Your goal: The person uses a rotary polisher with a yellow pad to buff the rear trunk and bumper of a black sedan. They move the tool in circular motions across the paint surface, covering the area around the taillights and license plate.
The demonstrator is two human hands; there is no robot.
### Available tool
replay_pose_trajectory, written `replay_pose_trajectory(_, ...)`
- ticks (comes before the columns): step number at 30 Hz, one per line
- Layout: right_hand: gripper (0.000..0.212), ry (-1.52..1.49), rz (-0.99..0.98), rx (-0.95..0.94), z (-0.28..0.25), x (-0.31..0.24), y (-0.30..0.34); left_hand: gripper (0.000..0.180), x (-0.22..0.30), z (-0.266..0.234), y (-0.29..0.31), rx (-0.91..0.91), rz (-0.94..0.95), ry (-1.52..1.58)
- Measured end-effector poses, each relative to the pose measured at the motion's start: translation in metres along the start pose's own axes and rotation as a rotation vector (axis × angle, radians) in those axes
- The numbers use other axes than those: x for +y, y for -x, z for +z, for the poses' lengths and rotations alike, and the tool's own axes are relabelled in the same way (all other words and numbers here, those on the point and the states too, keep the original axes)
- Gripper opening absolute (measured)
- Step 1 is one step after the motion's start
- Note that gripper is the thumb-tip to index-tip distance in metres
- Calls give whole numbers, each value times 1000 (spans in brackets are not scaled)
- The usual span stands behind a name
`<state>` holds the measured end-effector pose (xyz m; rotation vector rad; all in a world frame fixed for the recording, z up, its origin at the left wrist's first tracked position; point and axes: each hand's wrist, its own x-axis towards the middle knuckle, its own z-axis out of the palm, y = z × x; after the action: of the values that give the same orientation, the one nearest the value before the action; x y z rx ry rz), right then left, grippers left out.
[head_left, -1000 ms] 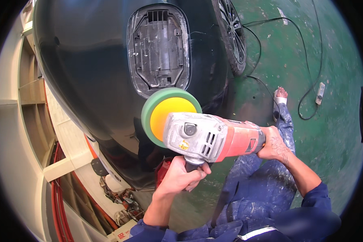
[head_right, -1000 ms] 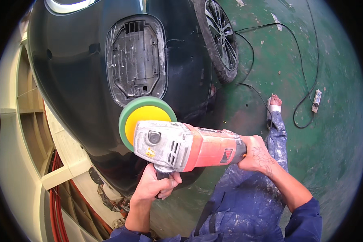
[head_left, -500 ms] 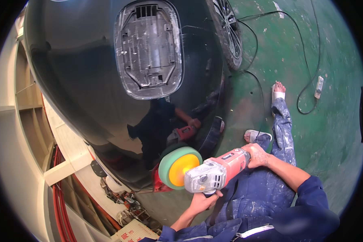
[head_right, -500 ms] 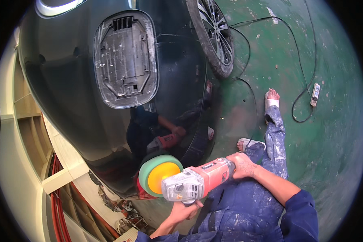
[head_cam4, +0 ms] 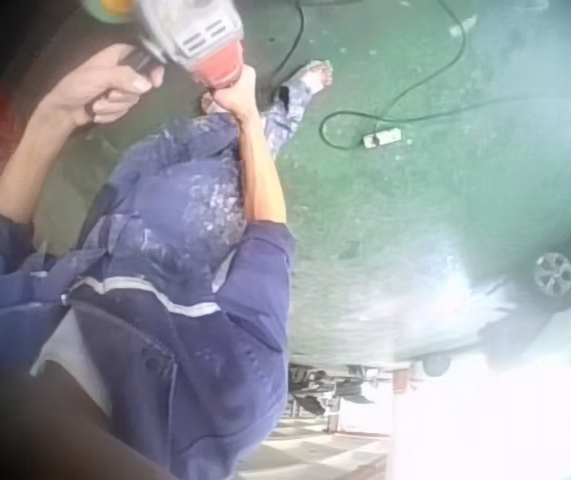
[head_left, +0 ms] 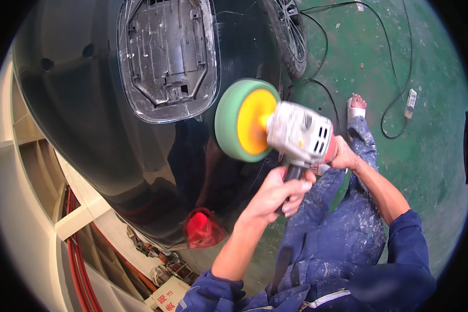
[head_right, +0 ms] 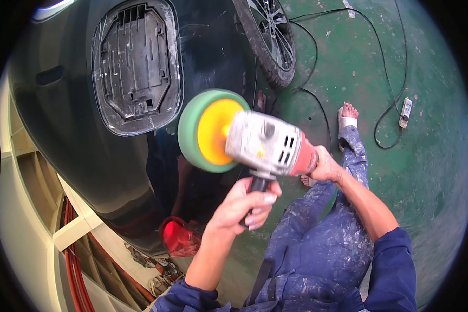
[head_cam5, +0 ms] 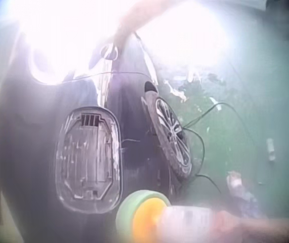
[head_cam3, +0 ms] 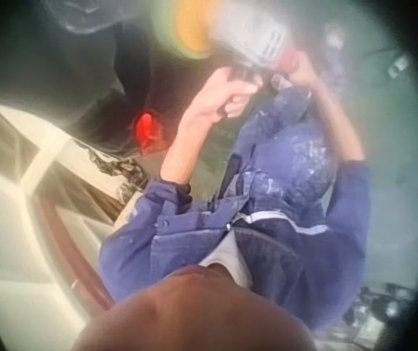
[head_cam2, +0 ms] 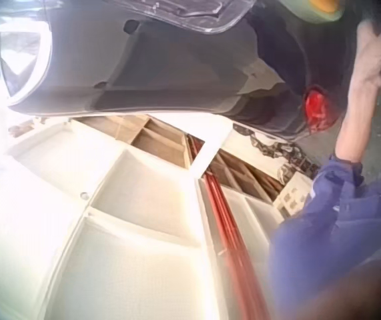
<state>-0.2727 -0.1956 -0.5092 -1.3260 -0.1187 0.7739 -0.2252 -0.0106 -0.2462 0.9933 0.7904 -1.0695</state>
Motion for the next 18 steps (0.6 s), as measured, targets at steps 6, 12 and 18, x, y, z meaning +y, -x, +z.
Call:
replay_pose_trajectory(6,45,-216,-94,-65,95,70,28,18,-110,-55,59,97,-100,-60)
replay_pose_trajectory(12,45,60,-179,-133,103,67,32,13,-135,-60,59,155,-184,-14)
replay_pose_trajectory(18,40,-118,-154,3,44,75,6,10,-35,-16,-44,128,-197,-43)
